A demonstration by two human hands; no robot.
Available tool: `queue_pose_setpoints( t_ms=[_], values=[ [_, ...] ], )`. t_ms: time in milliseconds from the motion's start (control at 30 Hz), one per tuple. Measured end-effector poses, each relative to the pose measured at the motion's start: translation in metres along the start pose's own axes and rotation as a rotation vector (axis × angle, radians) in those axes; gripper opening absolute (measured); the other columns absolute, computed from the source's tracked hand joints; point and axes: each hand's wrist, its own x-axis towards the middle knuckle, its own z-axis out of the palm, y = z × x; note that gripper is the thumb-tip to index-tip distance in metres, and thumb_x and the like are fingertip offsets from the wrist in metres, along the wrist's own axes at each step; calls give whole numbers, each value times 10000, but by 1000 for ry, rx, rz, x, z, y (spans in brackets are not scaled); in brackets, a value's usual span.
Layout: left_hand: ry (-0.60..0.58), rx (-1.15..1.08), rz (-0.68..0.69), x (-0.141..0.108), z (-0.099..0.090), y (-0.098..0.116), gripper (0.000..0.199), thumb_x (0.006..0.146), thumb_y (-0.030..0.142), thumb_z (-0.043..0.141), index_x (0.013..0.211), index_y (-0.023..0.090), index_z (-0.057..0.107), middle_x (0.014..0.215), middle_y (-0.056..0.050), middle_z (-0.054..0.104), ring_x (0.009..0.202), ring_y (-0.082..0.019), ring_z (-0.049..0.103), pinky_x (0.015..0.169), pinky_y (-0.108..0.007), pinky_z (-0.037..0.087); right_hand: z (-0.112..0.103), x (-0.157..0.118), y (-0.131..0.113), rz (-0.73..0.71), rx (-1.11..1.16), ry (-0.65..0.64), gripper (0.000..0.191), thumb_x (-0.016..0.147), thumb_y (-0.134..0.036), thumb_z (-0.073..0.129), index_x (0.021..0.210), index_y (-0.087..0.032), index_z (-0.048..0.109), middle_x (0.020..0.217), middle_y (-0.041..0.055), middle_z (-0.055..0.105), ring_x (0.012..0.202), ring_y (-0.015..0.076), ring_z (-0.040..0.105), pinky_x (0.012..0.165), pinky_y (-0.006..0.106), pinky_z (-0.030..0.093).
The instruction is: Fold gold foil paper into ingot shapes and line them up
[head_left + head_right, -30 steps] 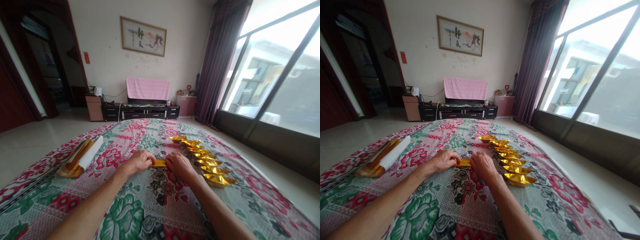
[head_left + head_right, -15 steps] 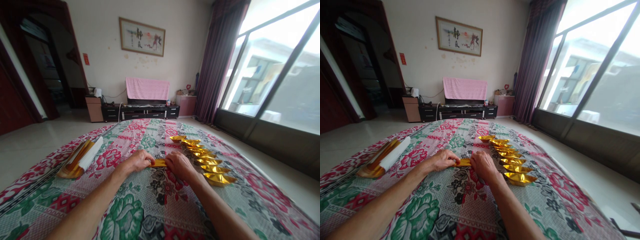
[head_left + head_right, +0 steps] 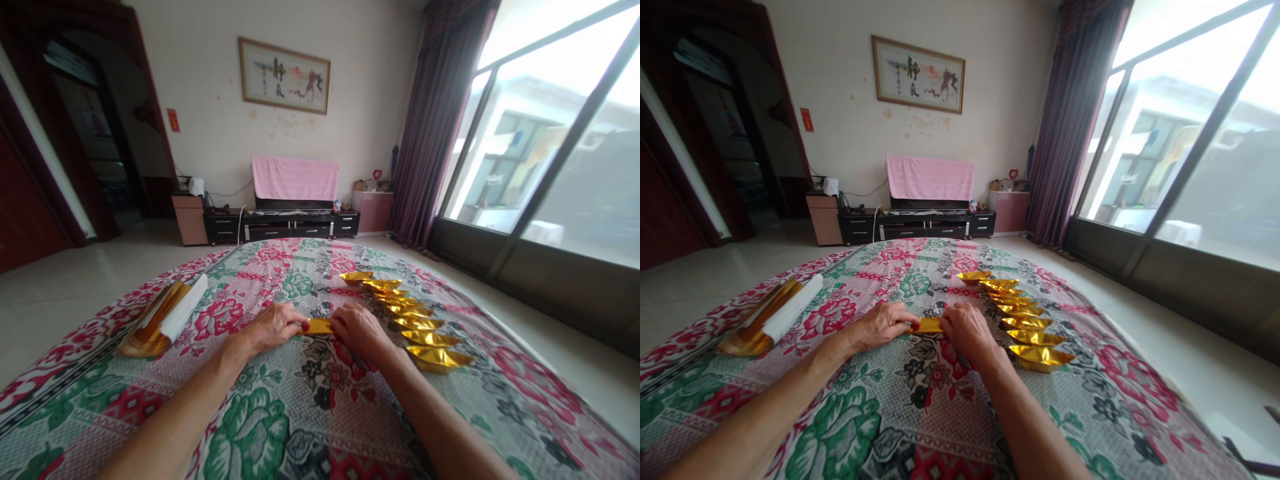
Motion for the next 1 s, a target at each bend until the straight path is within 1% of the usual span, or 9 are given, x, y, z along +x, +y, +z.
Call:
queue_pose_setpoints(
  t_ms=[133, 300, 433, 600, 800, 900, 1000],
  values=[
    [-11, 73, 7, 0, 0, 5, 260, 836, 257, 422, 946, 260, 658, 776, -13, 539, 696, -110, 498, 652, -216, 390, 2, 0, 1, -14, 6, 14, 230, 849, -263, 425, 771, -192, 629, 764, 19, 608, 743, 106, 530, 682, 190, 330],
    [41, 204, 111, 1, -4, 23, 250, 840, 198, 399, 827, 204, 648, 909, -35, 535, 854, -145, 469, 772, -257, 391, 4, 1, 3, -26, 0, 30, 239, 847, -268, 422, 744, -191, 623, 744, 18, 605, 716, 103, 520, 658, 192, 324],
    [29, 268, 144, 3, -4, 32, 259, 839, 149, 371, 785, 179, 622, 911, -51, 539, 876, -166, 448, 758, -270, 396, 4, 2, 3, -18, -4, 39, 228, 841, -264, 433, 747, -194, 629, 743, 16, 610, 722, 108, 524, 655, 197, 322],
    [-7, 229, 139, 4, 0, 31, 272, 840, 127, 341, 800, 185, 603, 905, -58, 544, 863, -166, 461, 728, -260, 398, 3, 1, 2, 1, 9, 22, 219, 833, -265, 444, 770, -192, 641, 753, 18, 619, 736, 110, 532, 661, 194, 327],
    [-17, 165, 100, 5, 5, 31, 267, 830, 123, 336, 820, 189, 595, 905, -70, 554, 826, -162, 480, 715, -258, 390, 3, 1, 2, 10, 13, 28, 222, 832, -267, 440, 777, -196, 642, 761, 16, 622, 740, 109, 534, 670, 194, 329],
    [-13, 162, 73, 5, 6, 33, 262, 831, 136, 336, 828, 199, 590, 856, -62, 560, 773, -153, 485, 694, -255, 389, 3, 1, 3, 3, 14, 30, 226, 832, -269, 437, 773, -196, 642, 759, 18, 624, 739, 108, 533, 672, 194, 327],
    [-4, 149, 76, 5, 6, 32, 256, 824, 138, 350, 829, 201, 598, 827, -57, 567, 755, -147, 496, 697, -251, 392, 3, 1, 3, -5, 15, 41, 225, 830, -268, 437, 760, -197, 639, 750, 16, 624, 731, 108, 533, 665, 195, 326]
  ],
)
